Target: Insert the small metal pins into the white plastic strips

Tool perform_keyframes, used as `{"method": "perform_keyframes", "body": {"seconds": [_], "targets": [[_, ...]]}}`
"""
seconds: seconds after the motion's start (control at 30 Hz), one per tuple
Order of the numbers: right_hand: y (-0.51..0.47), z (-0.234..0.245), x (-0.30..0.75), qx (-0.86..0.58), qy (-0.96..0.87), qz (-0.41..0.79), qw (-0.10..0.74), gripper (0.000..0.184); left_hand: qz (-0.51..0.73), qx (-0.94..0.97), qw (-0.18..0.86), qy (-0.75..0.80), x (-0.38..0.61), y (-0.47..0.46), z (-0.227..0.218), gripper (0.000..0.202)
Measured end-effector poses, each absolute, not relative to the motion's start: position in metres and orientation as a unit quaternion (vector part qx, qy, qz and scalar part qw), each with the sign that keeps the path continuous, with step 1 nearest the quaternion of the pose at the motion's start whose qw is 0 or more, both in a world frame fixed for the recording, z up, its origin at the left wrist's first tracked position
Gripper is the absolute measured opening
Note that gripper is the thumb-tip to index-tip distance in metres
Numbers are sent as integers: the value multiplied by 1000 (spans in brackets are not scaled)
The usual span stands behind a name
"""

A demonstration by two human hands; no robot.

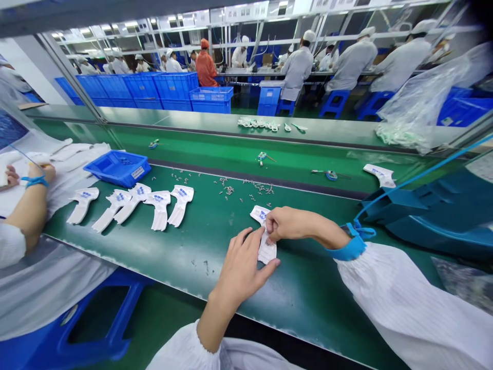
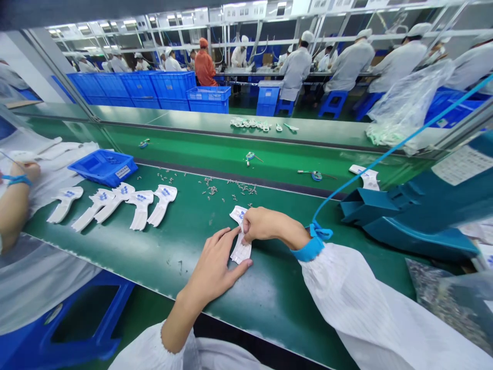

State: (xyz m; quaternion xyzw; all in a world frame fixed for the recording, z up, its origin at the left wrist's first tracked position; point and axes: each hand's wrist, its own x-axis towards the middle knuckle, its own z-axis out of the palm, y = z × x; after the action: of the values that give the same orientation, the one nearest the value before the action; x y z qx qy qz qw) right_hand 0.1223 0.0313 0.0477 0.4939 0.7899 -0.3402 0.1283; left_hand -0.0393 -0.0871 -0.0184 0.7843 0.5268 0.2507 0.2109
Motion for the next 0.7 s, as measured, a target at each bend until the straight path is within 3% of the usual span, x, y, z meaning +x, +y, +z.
{"method": "perform_keyframes", "body": {"seconds": [0.1, 0.2, 0.47, 0.57, 0.7], "targets": [[28, 51, 143, 487, 794, -361, 48, 16, 249, 779, 216, 533, -40, -88, -20, 63], [17, 42, 164, 510, 812, -283, -32, 21, 258, 776, 211, 536, -40, -88, -22, 62], [-5, 6, 170, 481, 835, -256, -74, 15, 259, 774, 209, 539, -39, -88, -21, 60], [-8, 11, 170, 479, 810, -313, -128, 21, 276, 776, 206, 529, -40, -88, -18, 59], [-17, 18, 164, 463, 718, -484, -190, 31, 331, 773, 185, 509, -40, -88, -16, 50]]}}
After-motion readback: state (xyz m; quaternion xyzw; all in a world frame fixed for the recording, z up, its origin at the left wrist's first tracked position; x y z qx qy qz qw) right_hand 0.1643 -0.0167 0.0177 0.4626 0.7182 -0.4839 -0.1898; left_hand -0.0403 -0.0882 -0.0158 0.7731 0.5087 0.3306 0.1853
